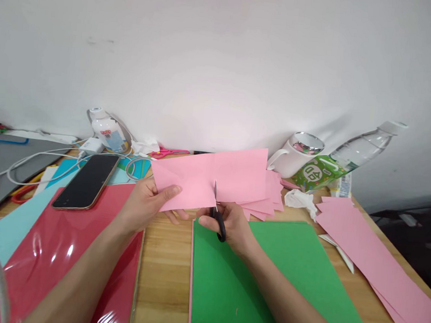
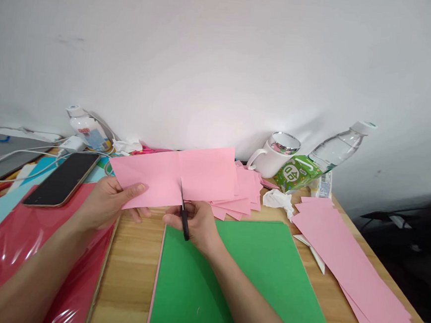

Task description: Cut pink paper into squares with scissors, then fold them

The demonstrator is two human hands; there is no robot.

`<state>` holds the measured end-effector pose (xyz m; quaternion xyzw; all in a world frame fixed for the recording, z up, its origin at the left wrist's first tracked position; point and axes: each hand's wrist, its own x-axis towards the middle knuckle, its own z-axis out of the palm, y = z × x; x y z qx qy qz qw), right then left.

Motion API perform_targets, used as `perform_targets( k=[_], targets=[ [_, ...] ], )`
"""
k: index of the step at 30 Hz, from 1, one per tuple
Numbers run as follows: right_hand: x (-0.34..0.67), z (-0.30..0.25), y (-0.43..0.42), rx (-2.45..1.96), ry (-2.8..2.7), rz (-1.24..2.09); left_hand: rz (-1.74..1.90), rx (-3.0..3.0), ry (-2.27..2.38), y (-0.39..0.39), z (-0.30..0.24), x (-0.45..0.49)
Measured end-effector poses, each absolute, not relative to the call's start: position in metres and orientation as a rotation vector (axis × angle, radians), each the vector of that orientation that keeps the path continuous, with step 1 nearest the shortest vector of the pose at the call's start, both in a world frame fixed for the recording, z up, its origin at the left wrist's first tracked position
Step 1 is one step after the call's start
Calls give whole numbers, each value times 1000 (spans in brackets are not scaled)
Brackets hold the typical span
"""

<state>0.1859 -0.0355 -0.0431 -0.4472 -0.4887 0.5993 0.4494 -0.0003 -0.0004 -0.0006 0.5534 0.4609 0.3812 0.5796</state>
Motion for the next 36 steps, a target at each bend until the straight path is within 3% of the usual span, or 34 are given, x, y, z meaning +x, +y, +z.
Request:
perform_targets(
  k=[24,30,36],
  targets=[
    [186,-46,-35,-1108,-1119,1464,871,1265,1037,-2,-3,0],
    [185,-42,-35,-1138,-1118,1451,1078,1091,1013,3,-5,-2],
    [184,-38,-36,-1158,-1104,1466,1038,998,949,1,-1,-1]
  ],
)
